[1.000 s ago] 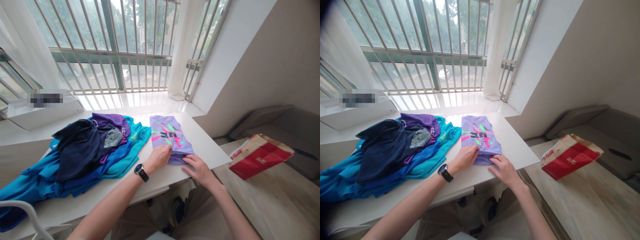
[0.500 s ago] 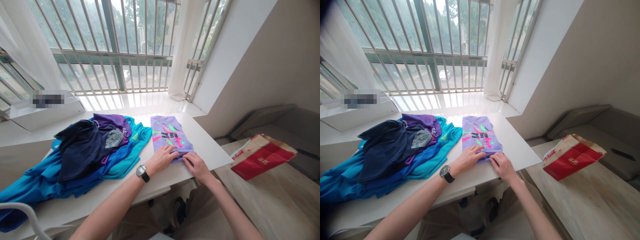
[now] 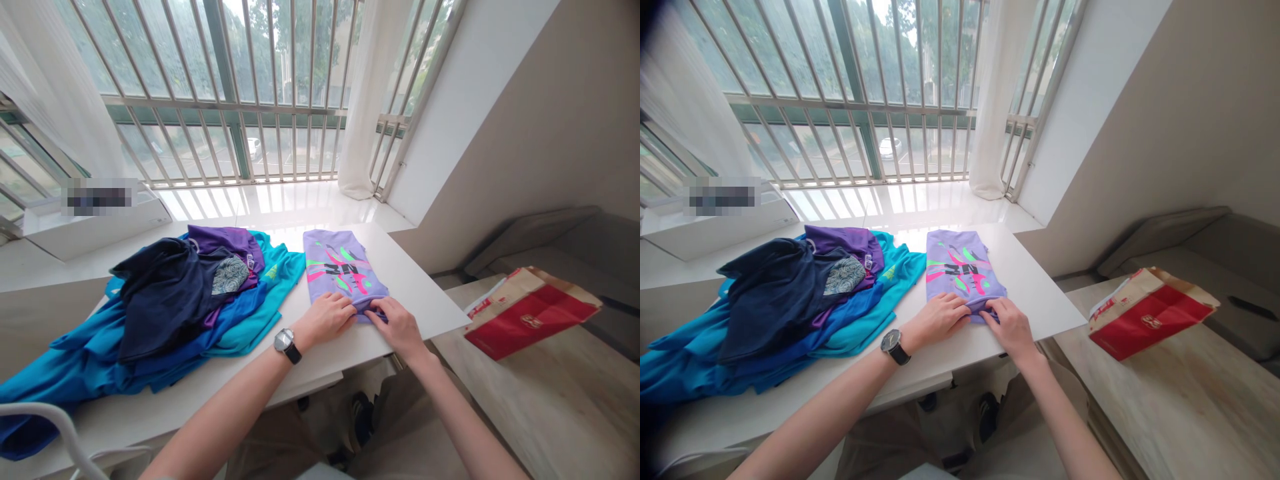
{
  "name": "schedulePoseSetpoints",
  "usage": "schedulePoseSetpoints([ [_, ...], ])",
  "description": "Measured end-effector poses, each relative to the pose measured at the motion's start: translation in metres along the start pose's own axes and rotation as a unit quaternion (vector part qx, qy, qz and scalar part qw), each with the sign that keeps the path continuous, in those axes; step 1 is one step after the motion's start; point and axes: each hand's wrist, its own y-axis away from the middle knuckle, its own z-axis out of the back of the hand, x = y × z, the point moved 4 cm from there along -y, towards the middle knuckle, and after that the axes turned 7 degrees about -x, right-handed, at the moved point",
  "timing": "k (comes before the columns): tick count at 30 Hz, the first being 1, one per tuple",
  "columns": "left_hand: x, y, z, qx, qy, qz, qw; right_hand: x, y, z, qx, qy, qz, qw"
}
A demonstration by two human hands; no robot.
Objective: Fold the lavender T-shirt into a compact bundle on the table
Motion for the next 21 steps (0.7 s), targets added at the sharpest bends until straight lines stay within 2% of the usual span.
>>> schedulePoseSetpoints([
  [3,0.000,0.000,0.000,-0.001,-0.001,-0.004,1.000,0.003,0.002,0.007,-0.032,0.043,0.025,0.998],
  [6,-0.001,-0.001,0.001,0.007,-0.009,-0.011,1.000,0.004,0.005,0.012,-0.022,0.061,0.039,0.997],
  [11,-0.002,-0.001,0.003,0.023,-0.008,-0.017,1.000,0.001,0.013,0.011,0.019,0.030,0.040,0.999],
  [15,-0.001,0.000,0.002,0.020,0.017,-0.012,1.000,-0.003,0.019,0.012,0.014,0.009,0.034,0.999],
  [21,-0.002,0.000,-0.003,0.008,0.025,-0.038,0.999,-0.003,0.023,0.015,0.003,0.023,0.033,0.999],
])
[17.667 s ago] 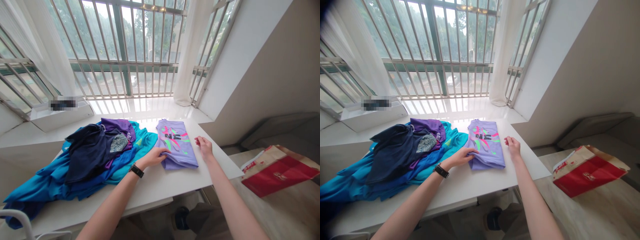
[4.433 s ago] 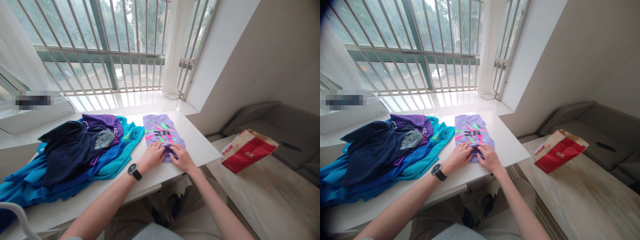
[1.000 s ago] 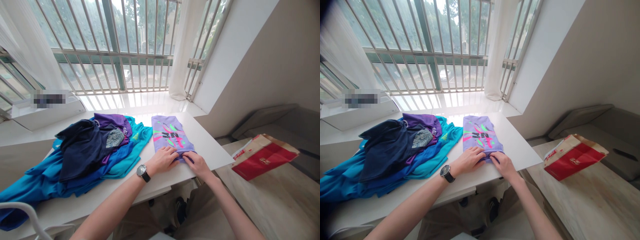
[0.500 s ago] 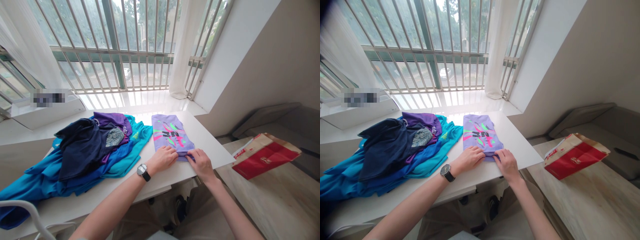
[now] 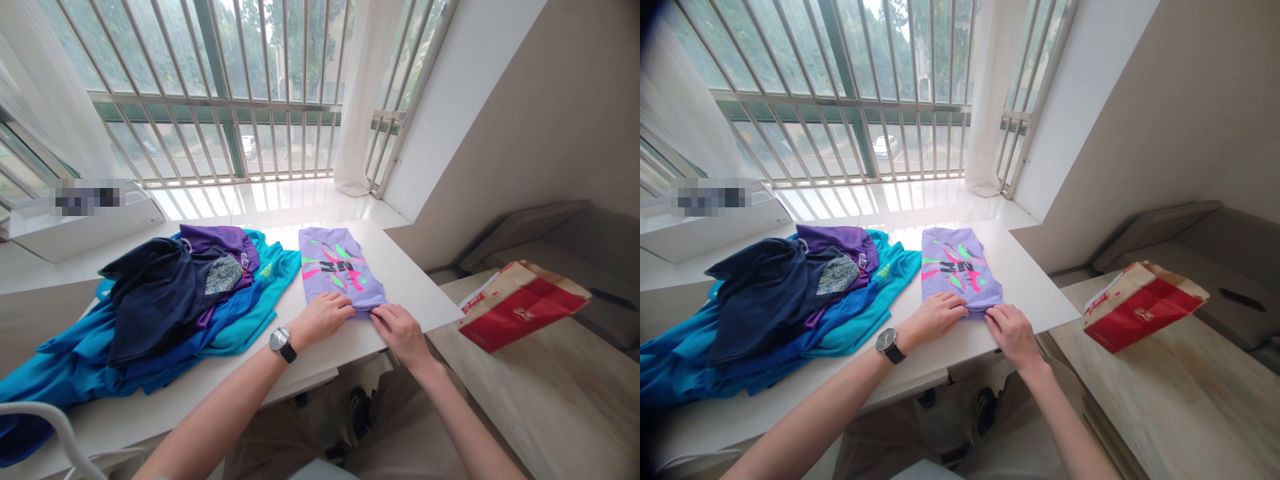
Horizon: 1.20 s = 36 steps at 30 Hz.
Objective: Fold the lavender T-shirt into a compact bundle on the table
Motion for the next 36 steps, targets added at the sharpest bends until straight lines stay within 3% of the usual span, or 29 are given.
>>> schedulePoseSetpoints([
  [13,-0.0018,0.0002,0.0007,0.019,-0.002,-0.003,1.000,0.0047,-0.0007,-0.0003,-0.024,-0.029,-0.019,0.999],
  [22,-0.0034,-0.0008,0.0031,-0.005,0.004,0.004,1.000,0.0039,0.0011,0.0009,-0.056,0.005,-0.005,0.998],
  [36,-0.0037,-0.0002,0.0025,-0.001,0.001,-0.002,1.000,0.0062,0.0011,-0.0039,-0.032,-0.002,0.006,0.999],
])
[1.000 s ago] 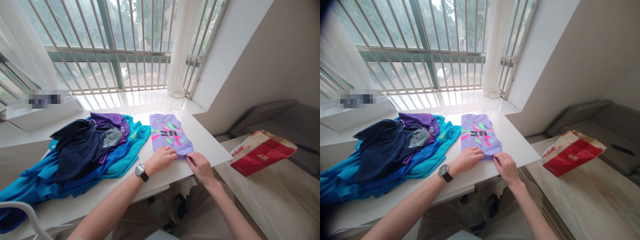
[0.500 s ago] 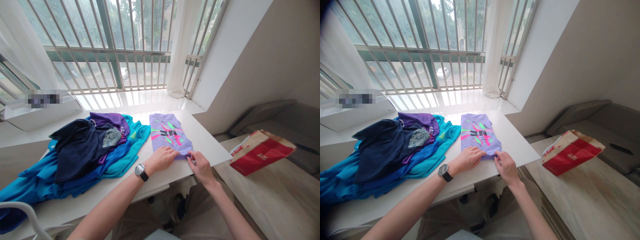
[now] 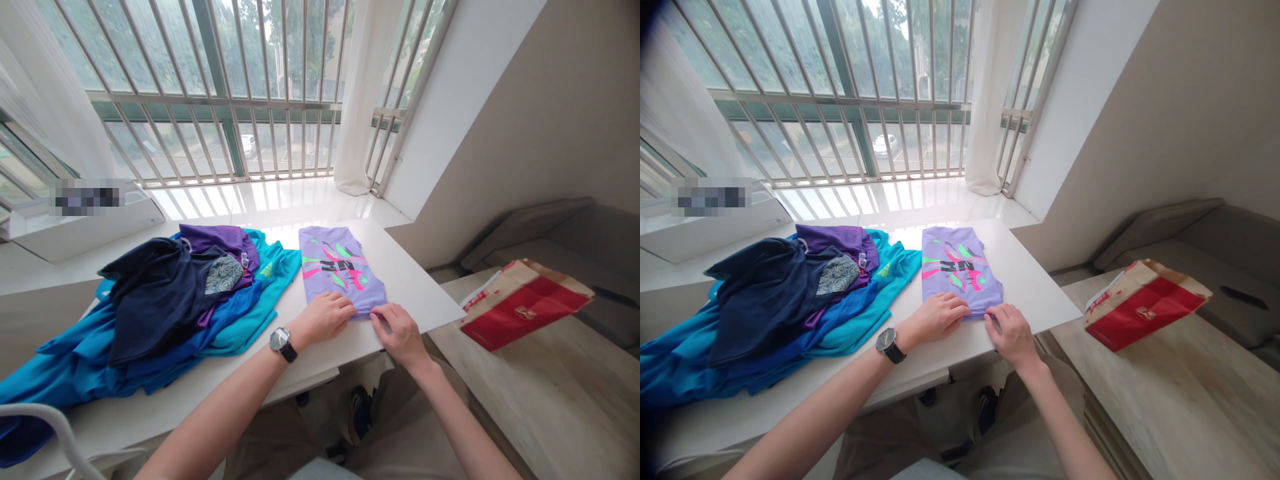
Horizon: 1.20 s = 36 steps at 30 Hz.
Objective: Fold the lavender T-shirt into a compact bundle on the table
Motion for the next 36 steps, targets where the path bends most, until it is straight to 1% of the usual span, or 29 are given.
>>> schedulePoseSetpoints([
  [9,0.0002,-0.0004,0.0000,-0.006,-0.005,0.004,1.000,-0.0009,-0.0003,0.0004,-0.004,-0.010,-0.015,1.000],
  [24,-0.0013,-0.0012,0.0006,0.006,-0.012,0.013,1.000,-0.0031,0.0015,-0.0009,-0.010,-0.003,-0.029,1.000],
  [36,-0.0031,0.0004,-0.0002,0.000,-0.022,0.013,1.000,-0.0032,0.0050,-0.0004,-0.029,0.001,-0.051,0.998],
])
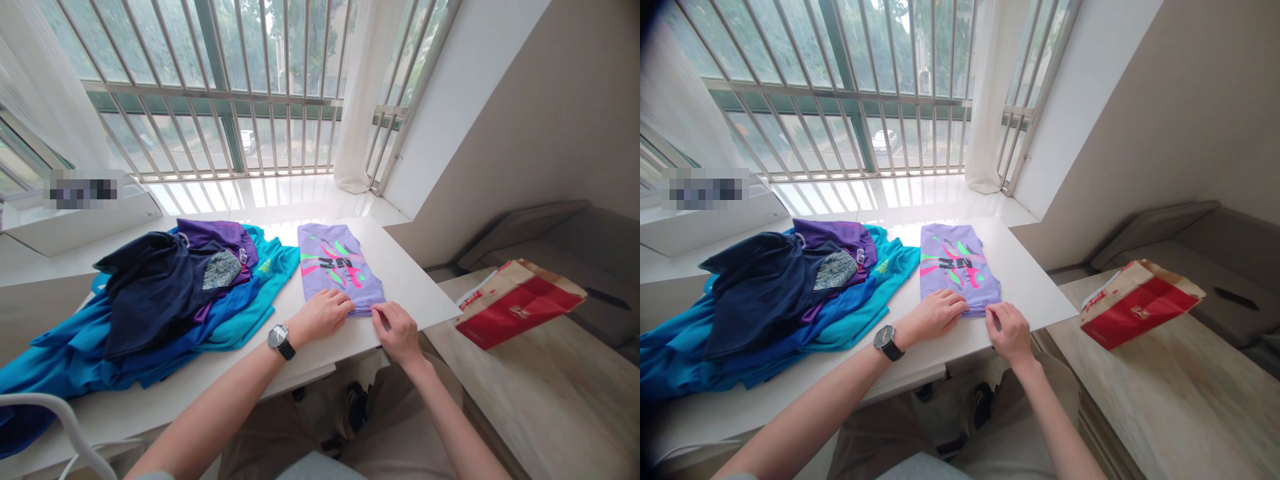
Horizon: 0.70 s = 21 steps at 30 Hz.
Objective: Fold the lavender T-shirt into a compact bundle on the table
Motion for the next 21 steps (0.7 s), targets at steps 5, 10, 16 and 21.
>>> schedulePoseSetpoints([
  [5,0.000,0.000,0.000,-0.003,-0.006,0.001,1.000,0.000,0.000,0.000,-0.001,-0.003,0.001,1.000],
  [10,0.000,0.001,-0.001,-0.006,-0.003,0.001,1.000,-0.002,0.000,-0.002,0.007,-0.001,-0.003,1.000],
  [16,0.000,0.001,0.001,0.002,0.006,0.000,1.000,-0.003,0.001,-0.001,0.013,-0.010,0.000,1.000],
  [21,0.000,0.000,0.000,0.005,0.006,0.002,1.000,0.006,-0.010,0.009,-0.022,-0.057,0.025,0.998],
])
